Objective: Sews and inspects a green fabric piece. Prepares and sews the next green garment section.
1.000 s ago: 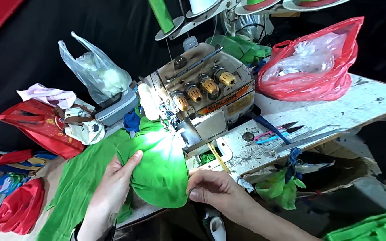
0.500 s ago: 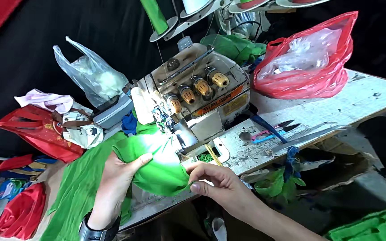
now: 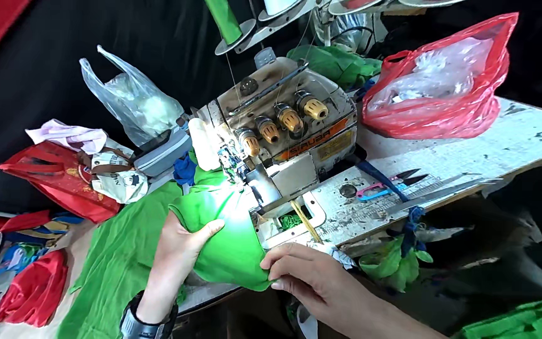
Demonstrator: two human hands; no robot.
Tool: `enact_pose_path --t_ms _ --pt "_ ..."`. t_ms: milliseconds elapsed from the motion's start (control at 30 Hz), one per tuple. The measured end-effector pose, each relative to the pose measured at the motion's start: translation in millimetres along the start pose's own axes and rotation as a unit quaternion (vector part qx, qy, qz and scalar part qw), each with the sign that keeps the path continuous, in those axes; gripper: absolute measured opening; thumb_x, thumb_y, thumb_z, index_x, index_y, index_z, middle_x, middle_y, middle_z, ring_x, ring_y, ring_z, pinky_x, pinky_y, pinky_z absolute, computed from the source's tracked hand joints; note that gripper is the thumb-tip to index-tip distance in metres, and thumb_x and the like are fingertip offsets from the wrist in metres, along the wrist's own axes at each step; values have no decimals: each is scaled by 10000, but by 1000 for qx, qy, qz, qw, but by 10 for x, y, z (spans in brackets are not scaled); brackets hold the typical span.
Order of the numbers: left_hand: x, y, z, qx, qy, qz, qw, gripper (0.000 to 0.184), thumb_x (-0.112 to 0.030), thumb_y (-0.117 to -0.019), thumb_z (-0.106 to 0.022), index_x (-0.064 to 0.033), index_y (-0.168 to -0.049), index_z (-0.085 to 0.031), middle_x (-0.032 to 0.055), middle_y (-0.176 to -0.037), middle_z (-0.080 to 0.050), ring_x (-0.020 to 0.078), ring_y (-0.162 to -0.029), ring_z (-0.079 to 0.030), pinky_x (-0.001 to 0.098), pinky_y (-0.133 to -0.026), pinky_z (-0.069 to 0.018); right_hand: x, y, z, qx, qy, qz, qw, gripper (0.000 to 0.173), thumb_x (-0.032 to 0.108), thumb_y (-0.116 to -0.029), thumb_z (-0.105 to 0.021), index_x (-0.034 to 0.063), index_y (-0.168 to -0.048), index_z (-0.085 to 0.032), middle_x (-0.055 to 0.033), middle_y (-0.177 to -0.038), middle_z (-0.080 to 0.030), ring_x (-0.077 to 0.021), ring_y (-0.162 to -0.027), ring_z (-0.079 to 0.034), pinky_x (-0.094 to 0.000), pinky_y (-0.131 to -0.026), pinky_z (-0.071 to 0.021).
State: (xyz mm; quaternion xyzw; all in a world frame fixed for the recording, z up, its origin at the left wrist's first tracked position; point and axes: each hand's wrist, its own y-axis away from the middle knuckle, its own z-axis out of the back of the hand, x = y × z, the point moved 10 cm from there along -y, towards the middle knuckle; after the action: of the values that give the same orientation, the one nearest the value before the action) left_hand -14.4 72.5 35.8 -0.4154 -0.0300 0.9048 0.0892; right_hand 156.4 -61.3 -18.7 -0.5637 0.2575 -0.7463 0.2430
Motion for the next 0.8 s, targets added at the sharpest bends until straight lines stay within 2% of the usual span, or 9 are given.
enact_pose_path --t_ms 167,233,300,367,433,500,567,700,800 --pt "259 -60 120 26 124 47 991 356 -97 -914 -743 -77 -1257 -648 55 -1040 -757 157 -921 -740 373 -826 -629 -251 46 -64 29 -18 -63 997 187 196 -1037 -588 42 -1025 -695 -80 -1125 -705 -119 -1046 -670 -253 -902 -553" --pt "603 -147 313 -8 178 92 980 310 -105 -974 -663 -64 -1278 -621 64 -1041 -736 147 -898 -724 351 -792 -621 -217 54 -67 24 -22 -52 998 182 193 -1038 -588 44 -1016 -691 -81 -1140 -702 -107 -1058 -668 -227 -906 -549" --pt "885 -172 525 -80 129 90 984 421 -116 -949 -701 -29 -1331 -546 94 -1079 -676 158 -913 -665 365 -778 -570 -135 53 -71 20 -19 -30 999 188 193 -1043 -580 42 -1010 -688 -95 -1129 -696 -118 -1057 -663 -219 -913 -540" --pt "701 -61 631 -147 -7 -14 989 610 -162 -902 -745 63 -1387 -453 217 -1274 -590 288 -1098 -619 481 -872 -538 -82 30 -68 11 -9 -9 1000 193 206 -1047 -573 49 -1005 -677 -98 -1108 -692 -118 -1043 -664 -212 -906 -539" --pt "199 164 475 -178 -110 -181 961 547 -182 -927 -692 148 -1318 -501 362 -1343 -511 451 -1186 -558 580 -907 -495 -50 24 -71 7 -3 4 1000 198 208 -1050 -568 47 -1002 -672 -100 -1099 -690 -115 -1042 -661 -205 -911 -534" --pt "-266 389 75 -141 -156 -312 926 352 -203 -992 -606 73 -1205 -651 277 -1281 -593 352 -1175 -607 483 -945 -533 -35 35 -83 9 8 11 1000 206 220 -1053 -564 53 -1006 -674 -91 -1105 -691 -103 -1059 -657 -196 -927 -529" --pt "-516 484 -292 -83 -144 -371 914 264 -202 -1021 -564 -33 -1142 -727 140 -1200 -648 195 -1113 -635 340 -933 -544 -11 38 -92 14 21 18 1000 203 222 -1054 -561 60 -1008 -674 -86 -1108 -689 -104 -1065 -654 -196 -935 -526" --pt "-473 350 -475 -75 -154 -360 917 258 -213 -1008 -560 -104 -1099 -775 55 -1125 -700 184 -1085 -626 356 -935 -497 24 -33 10 10 33 26 999 193 226 -1062 -549 76 -1015 -661 -65 -1099 -692 -98 -1071 -653 -207 -941 -528" --pt "-412 307 -384 -92 -132 -344 925 243 -191 -990 -571 -81 -1028 -785 49 -1080 -700 131 -1055 -628 268 -921 -505 176 -204 206 -54 10 38 998 189 209 -1059 -553 60 -1036 -666 -49 -1079 -709 -48 -1045 -669 -172 -906 -549"
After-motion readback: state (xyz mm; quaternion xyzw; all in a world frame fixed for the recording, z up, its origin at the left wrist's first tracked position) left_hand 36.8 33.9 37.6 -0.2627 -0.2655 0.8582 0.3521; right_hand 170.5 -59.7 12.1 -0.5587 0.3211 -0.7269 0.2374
